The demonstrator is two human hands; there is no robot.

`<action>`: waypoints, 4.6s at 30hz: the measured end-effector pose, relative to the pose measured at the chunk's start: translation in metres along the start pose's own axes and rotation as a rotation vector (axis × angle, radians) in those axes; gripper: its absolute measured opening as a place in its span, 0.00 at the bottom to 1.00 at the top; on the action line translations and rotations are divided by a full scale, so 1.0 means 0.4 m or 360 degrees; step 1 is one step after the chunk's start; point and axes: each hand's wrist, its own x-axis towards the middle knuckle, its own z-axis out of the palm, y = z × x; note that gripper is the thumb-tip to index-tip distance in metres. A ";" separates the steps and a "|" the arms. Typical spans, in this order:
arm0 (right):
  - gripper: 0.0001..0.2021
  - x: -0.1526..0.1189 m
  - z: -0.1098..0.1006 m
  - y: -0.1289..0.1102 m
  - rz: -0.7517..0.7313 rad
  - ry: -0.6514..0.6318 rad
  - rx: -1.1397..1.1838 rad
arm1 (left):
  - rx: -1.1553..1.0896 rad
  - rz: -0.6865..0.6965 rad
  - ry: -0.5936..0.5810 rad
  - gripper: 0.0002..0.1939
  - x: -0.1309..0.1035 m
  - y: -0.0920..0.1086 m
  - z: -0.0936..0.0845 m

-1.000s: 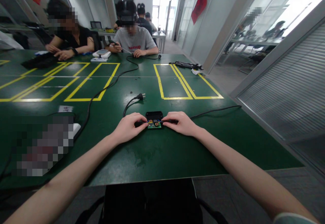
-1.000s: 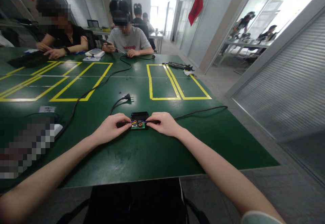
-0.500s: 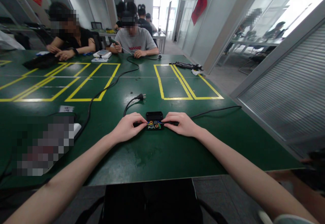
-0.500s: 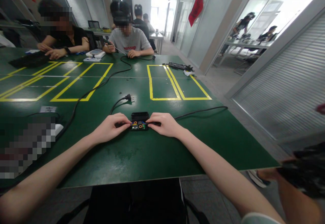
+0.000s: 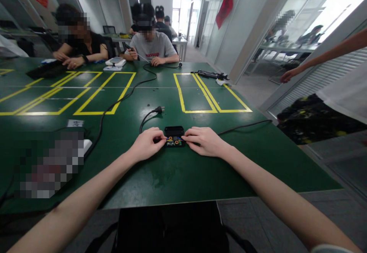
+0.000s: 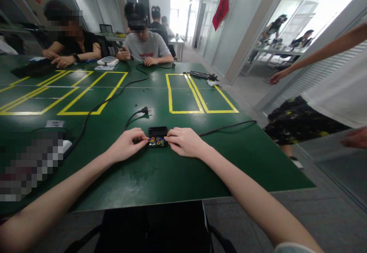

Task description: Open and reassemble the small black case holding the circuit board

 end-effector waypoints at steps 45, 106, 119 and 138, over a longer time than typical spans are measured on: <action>0.16 0.038 0.036 0.001 0.0951 0.0178 0.1455 | -0.0769 -0.0345 0.0134 0.15 0.018 0.000 -0.005; 0.16 0.040 0.009 -0.061 0.0494 -0.0009 0.0481 | 0.0854 0.0264 -0.0358 0.15 0.001 0.098 0.030; 0.19 0.031 0.015 -0.051 0.0086 0.0019 -0.0151 | 0.0685 0.0413 -0.0056 0.13 -0.001 0.060 0.022; 0.15 0.028 -0.002 -0.047 -0.0001 -0.0040 0.0046 | 0.0510 0.0586 -0.0124 0.17 -0.010 0.057 0.010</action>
